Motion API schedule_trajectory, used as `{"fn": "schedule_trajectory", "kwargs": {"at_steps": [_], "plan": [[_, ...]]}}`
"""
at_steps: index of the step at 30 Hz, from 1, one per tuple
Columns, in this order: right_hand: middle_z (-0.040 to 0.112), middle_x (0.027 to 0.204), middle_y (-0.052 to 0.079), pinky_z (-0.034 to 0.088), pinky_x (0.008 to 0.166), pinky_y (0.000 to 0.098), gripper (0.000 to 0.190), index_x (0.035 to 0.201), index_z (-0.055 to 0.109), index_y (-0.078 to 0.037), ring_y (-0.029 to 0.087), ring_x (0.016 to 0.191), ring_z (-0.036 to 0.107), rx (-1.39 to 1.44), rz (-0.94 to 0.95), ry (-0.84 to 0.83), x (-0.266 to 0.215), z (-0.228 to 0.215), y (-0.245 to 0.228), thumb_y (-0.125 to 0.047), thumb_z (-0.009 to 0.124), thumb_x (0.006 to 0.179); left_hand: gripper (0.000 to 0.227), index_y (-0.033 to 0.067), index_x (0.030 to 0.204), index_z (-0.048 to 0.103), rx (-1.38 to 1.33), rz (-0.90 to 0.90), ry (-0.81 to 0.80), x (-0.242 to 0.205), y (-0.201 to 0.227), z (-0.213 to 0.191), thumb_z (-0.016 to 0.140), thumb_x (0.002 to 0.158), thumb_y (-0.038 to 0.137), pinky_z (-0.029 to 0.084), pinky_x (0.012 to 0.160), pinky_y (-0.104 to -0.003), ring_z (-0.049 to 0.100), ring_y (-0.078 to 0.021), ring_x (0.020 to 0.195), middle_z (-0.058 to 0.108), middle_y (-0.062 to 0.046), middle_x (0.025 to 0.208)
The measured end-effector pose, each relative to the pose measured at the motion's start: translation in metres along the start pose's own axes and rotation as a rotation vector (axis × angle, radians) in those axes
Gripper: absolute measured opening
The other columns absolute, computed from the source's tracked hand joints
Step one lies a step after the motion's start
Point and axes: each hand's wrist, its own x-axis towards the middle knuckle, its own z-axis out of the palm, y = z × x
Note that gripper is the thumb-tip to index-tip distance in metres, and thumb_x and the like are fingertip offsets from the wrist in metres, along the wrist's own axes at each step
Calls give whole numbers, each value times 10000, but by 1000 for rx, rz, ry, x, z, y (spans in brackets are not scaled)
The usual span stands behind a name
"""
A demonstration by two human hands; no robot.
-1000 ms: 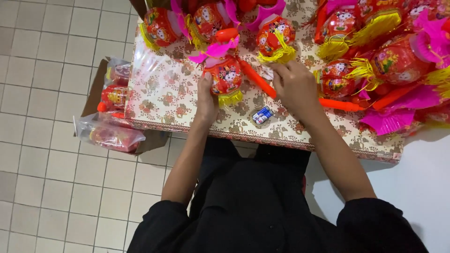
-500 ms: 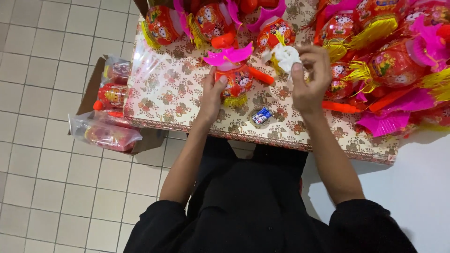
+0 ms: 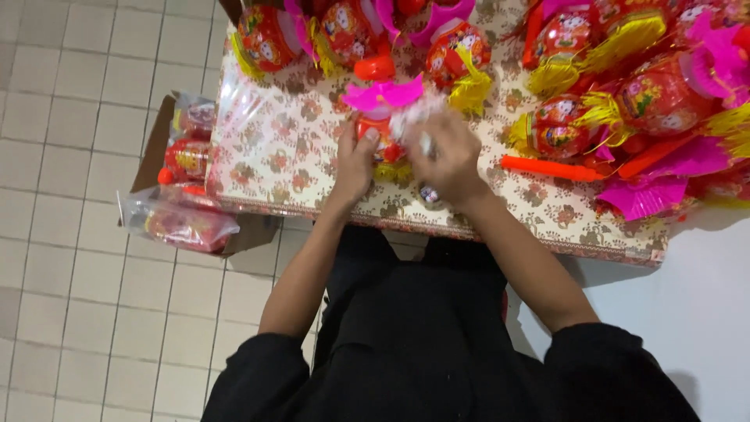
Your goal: Assembling decorative lanterns by attaching plastic handles and internal components.
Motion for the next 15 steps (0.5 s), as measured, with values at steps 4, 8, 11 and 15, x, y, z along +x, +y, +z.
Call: {"fn": "schedule_trajectory", "kwargs": {"at_steps": [4,8,11,15], "plan": [[554,1010,124,502,866,377,275,813,661,-47,286,975,555,58,13,-15,35,-14,-23,-242,706,1002,1078,-151,1520,293,227,-213,65,-5,35,8,422,941,748,317,1183,-602,367,-546,1418,349,-416,1488],[535,1062,178,494,926,461,295,903,602,-12,341,1039,560,130,135,22,37,-7,-31,-262,628,1058,817,-85,1467,408,1,-37,-7,3,-26,-8,493,998,579,546,971,-527,661,-379,1111,614,-261,1208],[622,976,104,542,753,371,42,995,737,-49,267,893,642,46,18,71,26,-4,-28,-65,726,958,883,-114,1463,388,98,-41,29,0,-29,-15,457,1003,637,482,1053,-568,603,-440,1205,573,-307,1280],[659,980,94,563,779,360,86,986,782,-66,248,911,660,-49,-46,38,15,-3,-6,-84,698,987,972,-109,1545,286,76,-76,54,-6,21,16,471,982,662,385,1147,-574,509,-456,1318,476,-339,1413]]}}
